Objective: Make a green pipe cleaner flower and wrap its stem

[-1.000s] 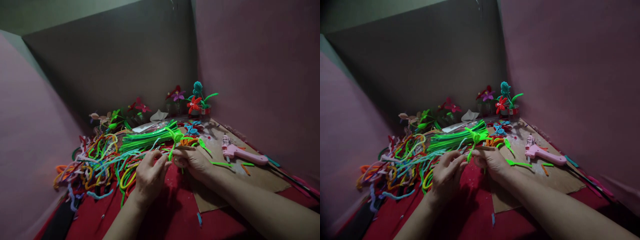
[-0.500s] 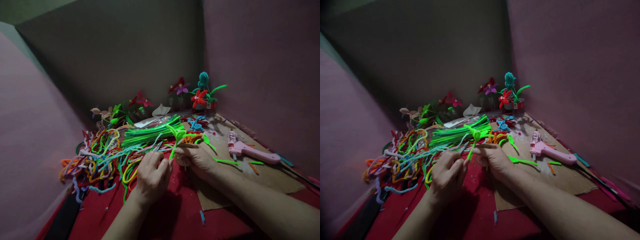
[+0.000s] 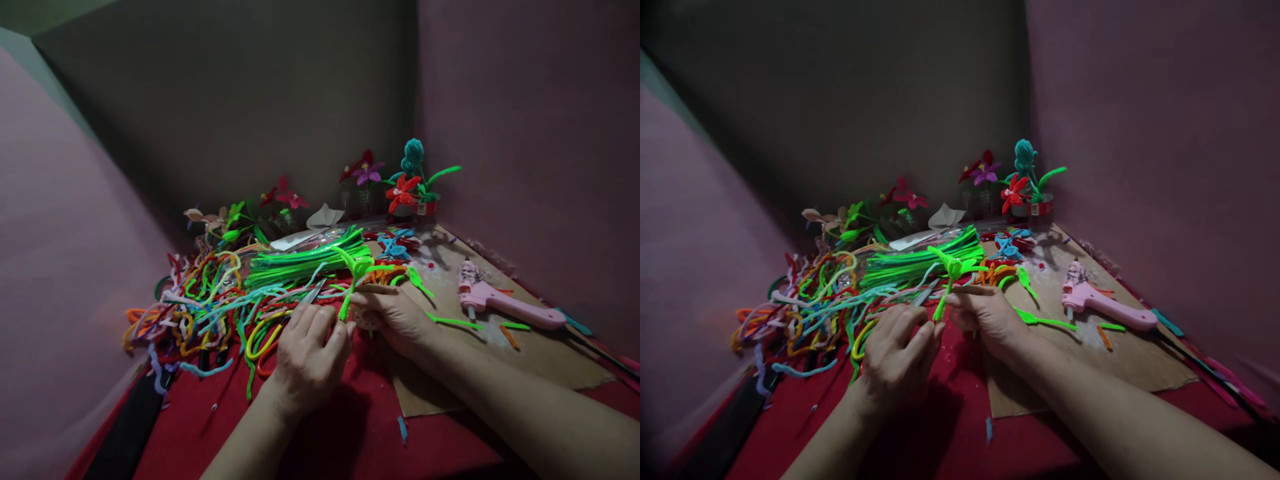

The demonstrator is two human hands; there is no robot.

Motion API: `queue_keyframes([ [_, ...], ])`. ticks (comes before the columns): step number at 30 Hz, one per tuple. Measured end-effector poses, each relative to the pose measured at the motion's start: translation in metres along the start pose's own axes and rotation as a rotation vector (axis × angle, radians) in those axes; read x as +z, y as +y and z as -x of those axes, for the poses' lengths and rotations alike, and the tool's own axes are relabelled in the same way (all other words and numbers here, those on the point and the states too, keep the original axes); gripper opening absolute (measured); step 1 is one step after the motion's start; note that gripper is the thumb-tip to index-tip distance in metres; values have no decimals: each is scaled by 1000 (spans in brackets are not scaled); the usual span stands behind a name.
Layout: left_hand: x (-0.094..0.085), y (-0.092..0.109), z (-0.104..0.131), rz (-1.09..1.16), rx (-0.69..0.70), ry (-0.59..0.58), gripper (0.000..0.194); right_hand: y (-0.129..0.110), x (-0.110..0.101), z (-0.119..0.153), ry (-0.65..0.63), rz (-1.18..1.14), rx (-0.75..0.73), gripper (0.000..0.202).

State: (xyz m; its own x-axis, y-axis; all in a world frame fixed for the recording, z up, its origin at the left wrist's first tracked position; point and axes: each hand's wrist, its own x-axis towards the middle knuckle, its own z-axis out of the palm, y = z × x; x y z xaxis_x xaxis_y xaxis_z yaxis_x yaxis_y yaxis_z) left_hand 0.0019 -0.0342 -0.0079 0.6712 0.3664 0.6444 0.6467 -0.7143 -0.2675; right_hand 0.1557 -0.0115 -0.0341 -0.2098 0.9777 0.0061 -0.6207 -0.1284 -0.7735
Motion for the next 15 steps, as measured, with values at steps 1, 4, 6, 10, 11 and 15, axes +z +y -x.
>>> queue_keyframes([
  [1, 0, 0, 1, -4, 11, -6, 6, 0, 0, 0, 2, -4, 3, 24],
  [4, 0, 0, 2, -22, 37, -36, 4, 2, -1, 0, -15, -17, 7, 27],
  [6, -1, 1, 2, -23, 44, -56, 4, 2, -2, 0, -23, -21, 8, 28],
  [10, 1, 1, 1, 14, 28, -86, 4, 1, -1, 0, -30, -5, -21, 29],
  [11, 2, 1, 1, 32, 11, -83, 3, 0, -1, 0, -30, -1, -34, 30],
  [15, 10, 1, 3, 152, -141, 45, 15, 0, 2, 1, 17, -9, -90, 28],
])
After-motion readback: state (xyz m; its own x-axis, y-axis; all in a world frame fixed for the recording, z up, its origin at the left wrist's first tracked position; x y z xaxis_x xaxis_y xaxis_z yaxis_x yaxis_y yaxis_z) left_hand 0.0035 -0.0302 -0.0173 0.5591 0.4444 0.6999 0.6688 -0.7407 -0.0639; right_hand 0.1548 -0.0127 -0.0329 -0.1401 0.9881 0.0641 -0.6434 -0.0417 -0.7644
